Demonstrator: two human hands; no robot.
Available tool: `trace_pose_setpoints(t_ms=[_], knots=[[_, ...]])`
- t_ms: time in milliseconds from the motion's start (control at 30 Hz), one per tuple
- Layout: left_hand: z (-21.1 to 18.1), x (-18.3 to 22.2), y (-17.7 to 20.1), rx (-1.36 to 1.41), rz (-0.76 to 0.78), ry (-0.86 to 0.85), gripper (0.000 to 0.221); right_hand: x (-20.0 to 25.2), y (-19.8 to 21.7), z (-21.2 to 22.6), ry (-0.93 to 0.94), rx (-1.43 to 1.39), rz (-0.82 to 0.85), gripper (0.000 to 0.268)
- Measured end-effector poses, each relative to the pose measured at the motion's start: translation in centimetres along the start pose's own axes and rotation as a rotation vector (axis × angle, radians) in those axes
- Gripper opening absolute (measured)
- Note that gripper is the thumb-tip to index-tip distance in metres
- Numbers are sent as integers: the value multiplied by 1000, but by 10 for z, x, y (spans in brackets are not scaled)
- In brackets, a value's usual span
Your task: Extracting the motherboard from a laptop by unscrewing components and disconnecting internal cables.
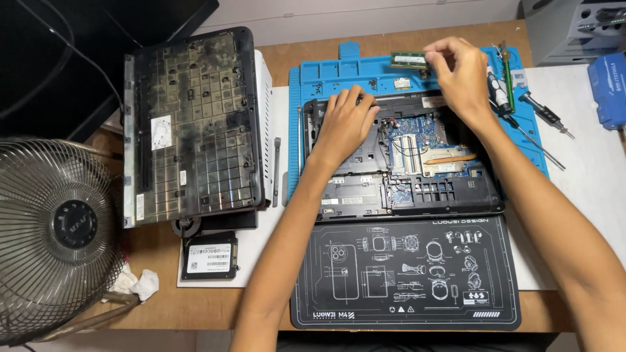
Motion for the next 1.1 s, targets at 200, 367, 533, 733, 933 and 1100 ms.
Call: trace_pose_setpoints(t_ms=[200, 367, 533, 733, 933, 1100], knots=[[-1, 1, 4, 18, -6, 5, 20, -33, -48, -21, -53, 22, 151, 17], [-2, 0, 5, 27, 16, 18, 22, -37, -67, -48, -306, 2, 195, 6], [-3, 1, 6, 24, 0, 3, 21, -32, -60, -28, -224, -13, 190, 11], [-3, 1, 7, 35, 3, 0, 20, 2, 4, 28, -18, -8, 107, 17], [-4, 2, 5, 20, 30, 27, 21, 122, 66, 102, -311, -263, 190, 23], [-4, 1, 3, -42, 19, 26, 22, 242, 54, 117, -779, -616, 422, 32]])
Point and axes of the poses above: each hand's wrist, its own x-axis away from the middle knuckle, its own y-axis out of the back of the hand, z = x × y, the point moved 4 cm from there along -x, towards the middle knuckle, and after that the axes turned 1 degree about -z, right-handed, at the moved point
